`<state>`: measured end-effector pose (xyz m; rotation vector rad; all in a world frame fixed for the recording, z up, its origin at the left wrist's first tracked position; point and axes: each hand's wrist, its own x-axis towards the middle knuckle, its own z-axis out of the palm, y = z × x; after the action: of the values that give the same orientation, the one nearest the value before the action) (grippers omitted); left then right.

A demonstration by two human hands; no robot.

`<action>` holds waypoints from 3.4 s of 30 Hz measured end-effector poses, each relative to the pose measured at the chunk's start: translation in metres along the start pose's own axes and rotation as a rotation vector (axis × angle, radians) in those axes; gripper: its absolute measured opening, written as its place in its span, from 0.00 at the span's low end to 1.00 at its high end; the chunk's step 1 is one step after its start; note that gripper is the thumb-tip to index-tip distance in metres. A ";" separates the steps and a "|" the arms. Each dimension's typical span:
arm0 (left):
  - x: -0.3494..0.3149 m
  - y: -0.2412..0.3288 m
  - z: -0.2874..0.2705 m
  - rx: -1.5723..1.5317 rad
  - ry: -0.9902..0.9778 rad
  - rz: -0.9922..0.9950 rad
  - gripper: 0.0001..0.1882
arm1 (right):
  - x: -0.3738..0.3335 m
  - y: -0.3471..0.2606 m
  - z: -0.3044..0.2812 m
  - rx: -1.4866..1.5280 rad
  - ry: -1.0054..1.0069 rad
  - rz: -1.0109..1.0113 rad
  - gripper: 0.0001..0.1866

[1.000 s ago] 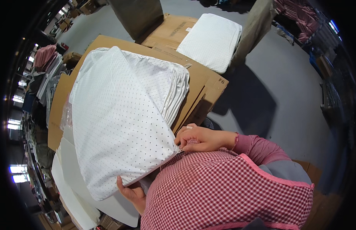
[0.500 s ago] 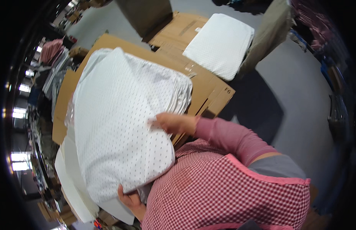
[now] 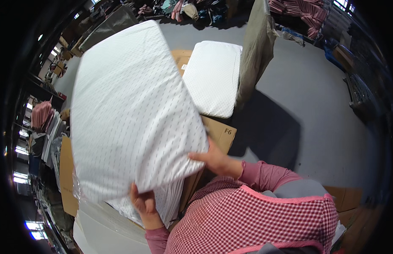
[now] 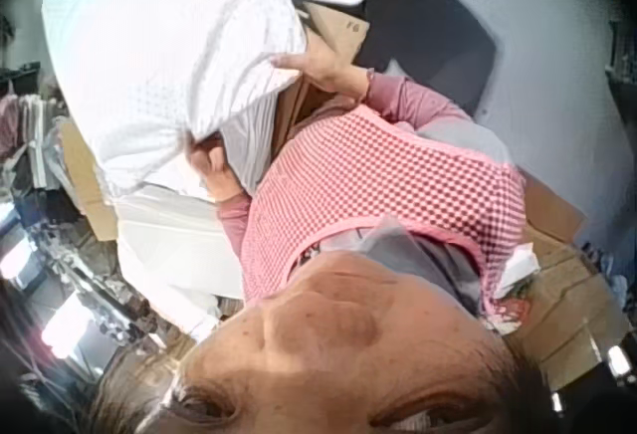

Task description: The person repeatedly picks up white rectangular foam mattresses, places them into white dotted fabric covers, and stacks the covered units on a cardboard pallet. The person handles the mattresses one at a time, adjusting the covers and aligning the stacked items.

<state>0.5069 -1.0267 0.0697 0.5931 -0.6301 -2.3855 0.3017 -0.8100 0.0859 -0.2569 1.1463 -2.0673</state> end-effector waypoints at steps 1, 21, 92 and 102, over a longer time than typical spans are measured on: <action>0.016 -0.014 0.012 0.047 -0.041 -0.042 0.26 | 0.018 -0.018 -0.014 0.055 -0.026 -0.086 0.38; -0.165 -0.025 -0.099 0.177 0.928 -0.029 0.19 | 0.309 0.056 -0.381 0.330 0.959 0.140 0.22; -0.122 0.098 -0.004 0.255 0.308 0.899 0.21 | 0.208 0.125 -0.100 0.272 0.185 0.573 0.53; -0.209 0.150 0.002 0.459 0.547 1.106 0.13 | 0.239 0.083 -0.042 0.335 -0.194 0.315 0.35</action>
<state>0.7210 -0.9983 0.2095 0.7683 -0.9279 -0.9984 0.1553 -0.9748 -0.0451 -0.1018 0.6631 -1.8688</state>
